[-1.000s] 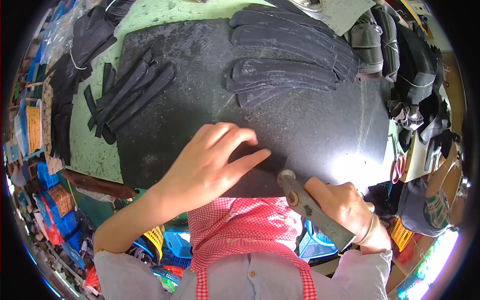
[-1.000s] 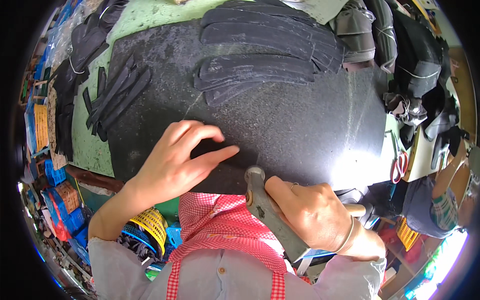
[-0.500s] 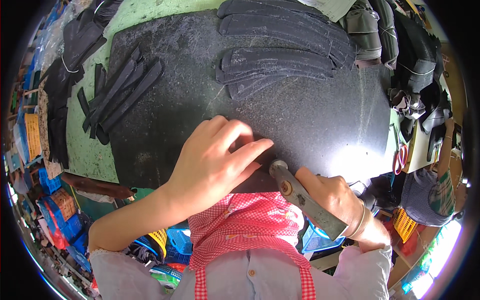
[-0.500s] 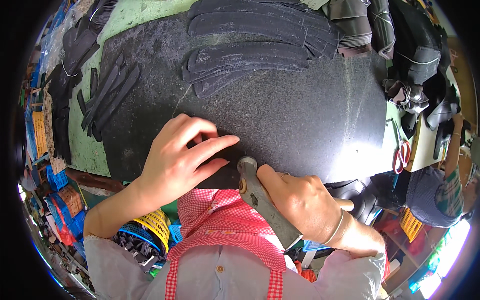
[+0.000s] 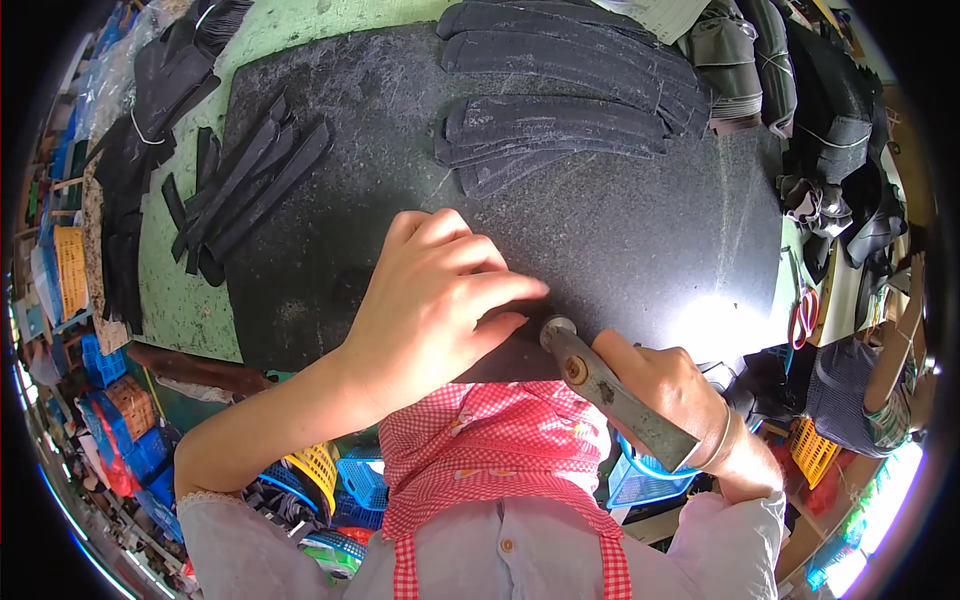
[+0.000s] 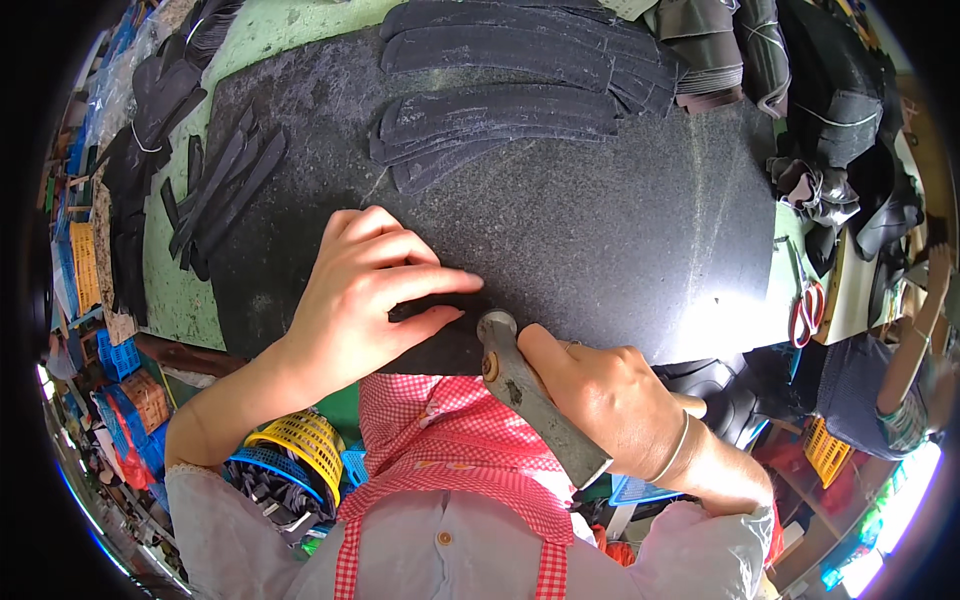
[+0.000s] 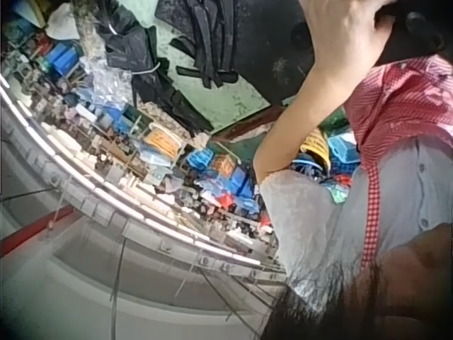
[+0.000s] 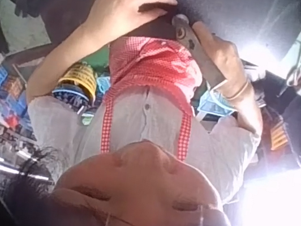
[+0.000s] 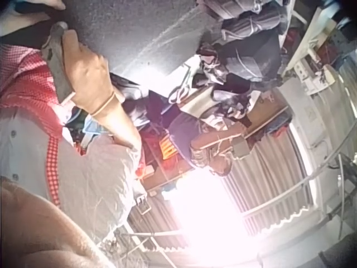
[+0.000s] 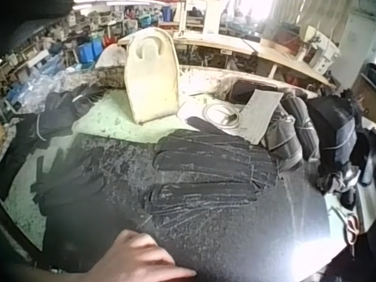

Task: Hammering shoe components to flatten and bond them on a workbench in a production facility.

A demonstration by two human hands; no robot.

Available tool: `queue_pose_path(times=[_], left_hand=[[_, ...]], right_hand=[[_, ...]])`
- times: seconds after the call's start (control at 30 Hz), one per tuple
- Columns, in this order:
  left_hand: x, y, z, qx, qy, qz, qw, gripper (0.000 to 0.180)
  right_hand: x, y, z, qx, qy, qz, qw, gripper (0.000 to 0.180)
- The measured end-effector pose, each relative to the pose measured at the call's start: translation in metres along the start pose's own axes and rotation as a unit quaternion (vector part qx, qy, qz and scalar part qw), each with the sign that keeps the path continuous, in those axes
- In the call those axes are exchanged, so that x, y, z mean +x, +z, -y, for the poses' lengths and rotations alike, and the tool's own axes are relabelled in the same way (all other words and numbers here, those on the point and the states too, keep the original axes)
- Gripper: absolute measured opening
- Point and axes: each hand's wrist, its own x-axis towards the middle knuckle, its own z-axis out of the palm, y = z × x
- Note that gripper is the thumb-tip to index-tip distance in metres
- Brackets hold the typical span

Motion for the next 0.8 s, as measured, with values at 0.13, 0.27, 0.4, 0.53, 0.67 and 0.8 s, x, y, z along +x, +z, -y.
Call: queue_pose_path(times=[0.13,0.27,0.4,0.53,0.67,0.8], left_hand=[[-0.001,0.003,0.009,0.002,0.067,-0.018,0.998,0.025],[-0.004,0.006,0.016,0.089,0.187,-0.086,0.975,0.02],[-0.006,0.007,0.02,0.119,0.221,-0.08,0.965,0.021],[-0.008,0.006,0.017,0.129,0.227,-0.059,0.964,0.025],[-0.007,0.002,0.018,0.057,0.165,-0.052,0.983,0.03],[-0.014,-0.008,0.032,0.03,0.134,-0.06,0.989,0.024]], right_hand=[[0.0,-0.002,0.001,0.005,0.002,0.003,1.0,0.03],[0.001,-0.015,-0.001,-0.035,-0.025,-0.007,0.999,0.027],[0.0,-0.019,0.009,-0.029,0.015,-0.06,0.998,0.022],[0.013,-0.016,0.004,-0.004,-0.015,-0.045,0.999,0.019],[0.012,-0.007,0.01,-0.119,-0.025,-0.031,0.992,0.025],[0.026,-0.019,0.009,-0.083,-0.032,-0.026,0.996,0.026]])
